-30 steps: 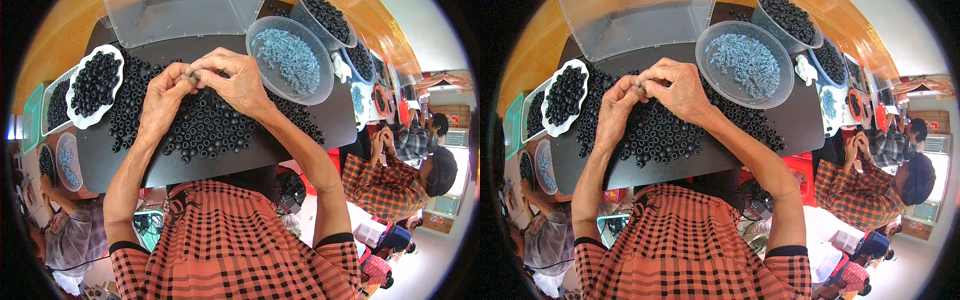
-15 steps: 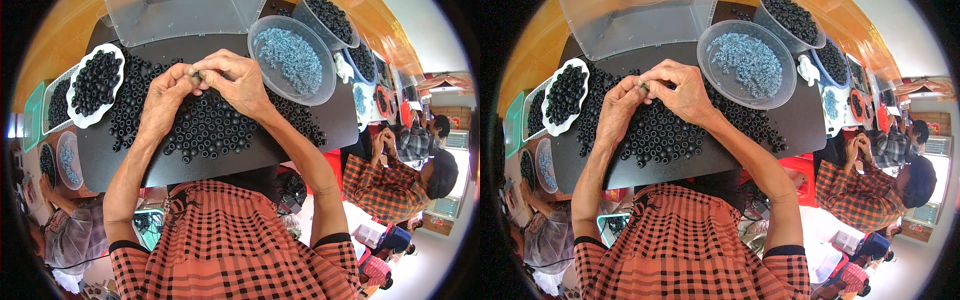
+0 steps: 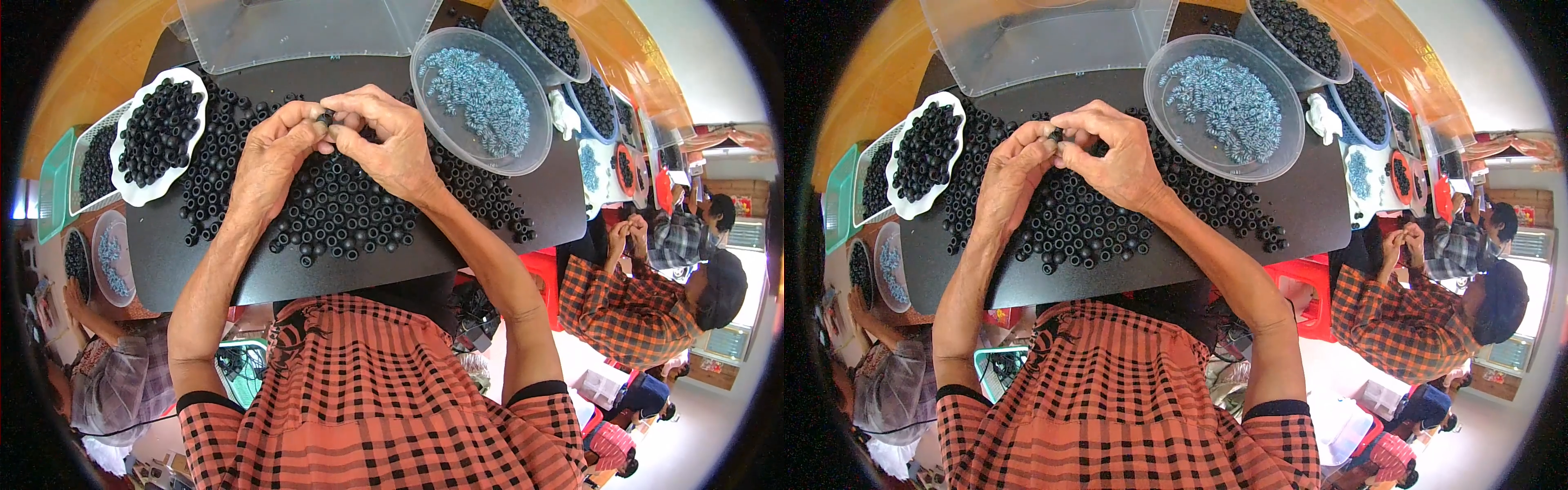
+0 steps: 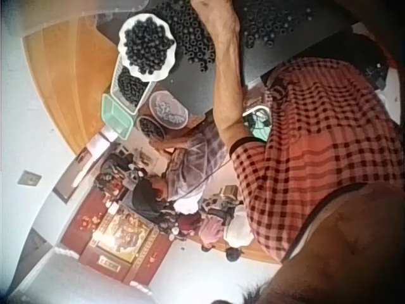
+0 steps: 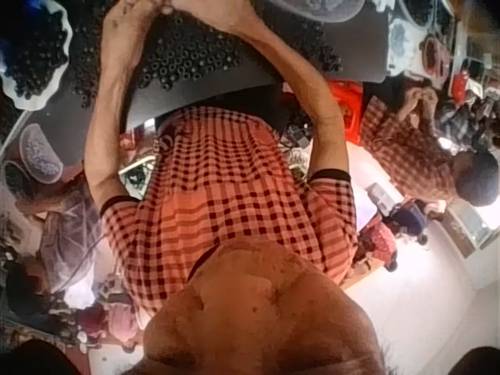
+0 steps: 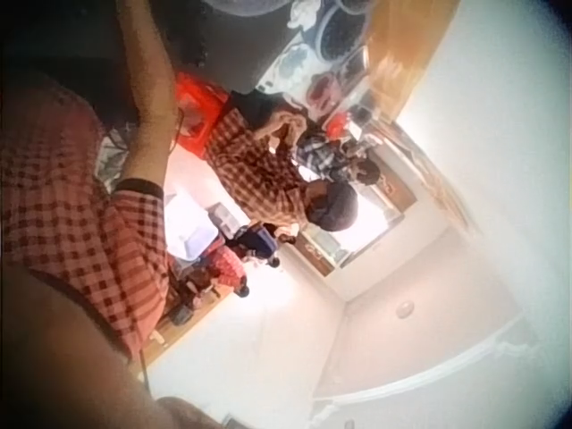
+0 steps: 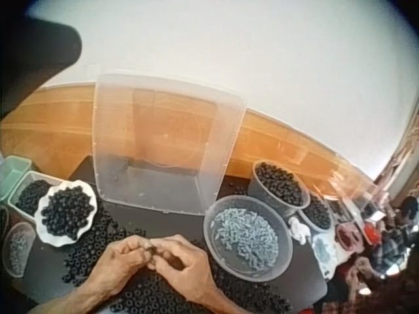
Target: The person assembles small components by picking metal inserts from a plastic container and fitting them into black rings by hand.
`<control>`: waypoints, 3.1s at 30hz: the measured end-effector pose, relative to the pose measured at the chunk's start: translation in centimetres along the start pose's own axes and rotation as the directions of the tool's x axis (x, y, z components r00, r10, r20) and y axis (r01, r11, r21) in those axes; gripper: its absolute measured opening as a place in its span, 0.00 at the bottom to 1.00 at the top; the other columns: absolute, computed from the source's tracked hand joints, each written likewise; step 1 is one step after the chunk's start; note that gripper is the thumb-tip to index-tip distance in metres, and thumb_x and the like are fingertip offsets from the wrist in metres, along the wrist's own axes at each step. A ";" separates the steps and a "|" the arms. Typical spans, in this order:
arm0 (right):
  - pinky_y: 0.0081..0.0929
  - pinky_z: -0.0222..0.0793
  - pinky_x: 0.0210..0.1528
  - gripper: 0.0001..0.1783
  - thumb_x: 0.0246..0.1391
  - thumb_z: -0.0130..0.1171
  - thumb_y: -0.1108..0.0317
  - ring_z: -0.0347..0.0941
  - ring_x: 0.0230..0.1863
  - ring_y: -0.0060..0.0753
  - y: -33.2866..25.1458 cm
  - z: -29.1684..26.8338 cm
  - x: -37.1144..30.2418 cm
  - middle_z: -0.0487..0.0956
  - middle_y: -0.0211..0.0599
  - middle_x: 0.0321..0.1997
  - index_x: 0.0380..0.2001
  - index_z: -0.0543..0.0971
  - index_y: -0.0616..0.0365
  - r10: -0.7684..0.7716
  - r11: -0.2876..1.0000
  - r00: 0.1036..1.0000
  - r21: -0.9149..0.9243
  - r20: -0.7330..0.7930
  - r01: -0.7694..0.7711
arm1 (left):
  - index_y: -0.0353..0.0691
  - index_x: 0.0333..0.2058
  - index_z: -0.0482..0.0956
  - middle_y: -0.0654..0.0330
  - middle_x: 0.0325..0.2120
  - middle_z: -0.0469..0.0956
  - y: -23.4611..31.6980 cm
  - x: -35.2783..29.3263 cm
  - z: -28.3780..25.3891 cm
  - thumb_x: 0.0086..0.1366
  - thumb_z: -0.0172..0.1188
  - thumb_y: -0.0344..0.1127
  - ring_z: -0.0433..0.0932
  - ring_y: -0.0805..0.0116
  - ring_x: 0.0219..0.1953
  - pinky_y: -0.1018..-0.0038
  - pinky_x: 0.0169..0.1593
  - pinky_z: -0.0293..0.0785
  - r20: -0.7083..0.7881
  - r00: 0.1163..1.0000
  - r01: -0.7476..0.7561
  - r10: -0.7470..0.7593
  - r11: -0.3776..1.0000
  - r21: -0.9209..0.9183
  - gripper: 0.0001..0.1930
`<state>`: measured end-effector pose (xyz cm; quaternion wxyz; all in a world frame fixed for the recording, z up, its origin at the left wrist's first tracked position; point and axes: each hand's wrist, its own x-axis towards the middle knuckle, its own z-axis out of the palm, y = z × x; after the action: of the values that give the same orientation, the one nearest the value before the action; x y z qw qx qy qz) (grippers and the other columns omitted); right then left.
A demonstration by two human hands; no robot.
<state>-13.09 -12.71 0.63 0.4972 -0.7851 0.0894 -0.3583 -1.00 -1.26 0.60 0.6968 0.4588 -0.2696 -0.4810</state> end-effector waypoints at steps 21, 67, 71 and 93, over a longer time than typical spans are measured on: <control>0.22 0.71 0.33 0.24 0.33 0.66 0.80 0.73 0.34 0.29 -0.1 0.9 -0.2 0.76 0.37 0.37 0.41 0.78 0.60 -0.308 0.886 0.950 -0.378 -0.047 0.269 | 0.34 0.39 0.75 0.59 0.34 0.78 -0.1 -0.1 -0.3 0.64 0.51 0.29 0.75 0.73 0.38 0.74 0.49 0.70 0.068 0.996 0.064 -0.054 0.987 -0.150 0.08; 0.38 0.63 0.38 0.15 0.44 0.63 0.57 0.71 0.37 0.41 -1.2 -16.8 7.0 0.78 0.40 0.33 0.31 0.80 0.56 -0.502 0.530 0.854 -0.829 -0.137 0.179 | 0.33 0.40 0.72 0.57 0.29 0.78 -0.6 1.3 -2.2 0.68 0.47 0.43 0.74 0.70 0.34 0.73 0.45 0.69 -0.045 0.978 -0.193 0.204 0.965 0.179 0.16; 0.39 0.65 0.42 0.15 0.44 0.63 0.58 0.70 0.41 0.43 -0.6 -19.3 8.9 0.78 0.41 0.37 0.33 0.80 0.56 -0.607 0.372 0.783 -0.919 -0.136 0.129 | 0.32 0.41 0.72 0.56 0.29 0.77 -0.2 1.7 -3.5 0.69 0.46 0.42 0.74 0.69 0.34 0.73 0.46 0.69 -0.055 0.963 -0.251 0.263 0.953 0.169 0.16; 0.40 0.71 0.44 0.07 0.41 0.56 0.78 0.71 0.42 0.49 4.9 1.4 7.1 0.72 0.49 0.38 0.27 0.77 0.68 0.034 0.443 0.978 -0.880 0.208 0.171 | 0.29 0.41 0.71 0.52 0.31 0.77 2.1 1.5 -3.5 0.68 0.46 0.37 0.74 0.67 0.36 0.71 0.47 0.70 -0.216 0.930 -0.289 0.297 0.955 0.069 0.15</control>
<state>-5.97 -17.63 -0.46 0.0004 -0.9627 0.1835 -0.1988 3.39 -1.05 0.90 0.7783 0.4770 -0.2634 -0.3122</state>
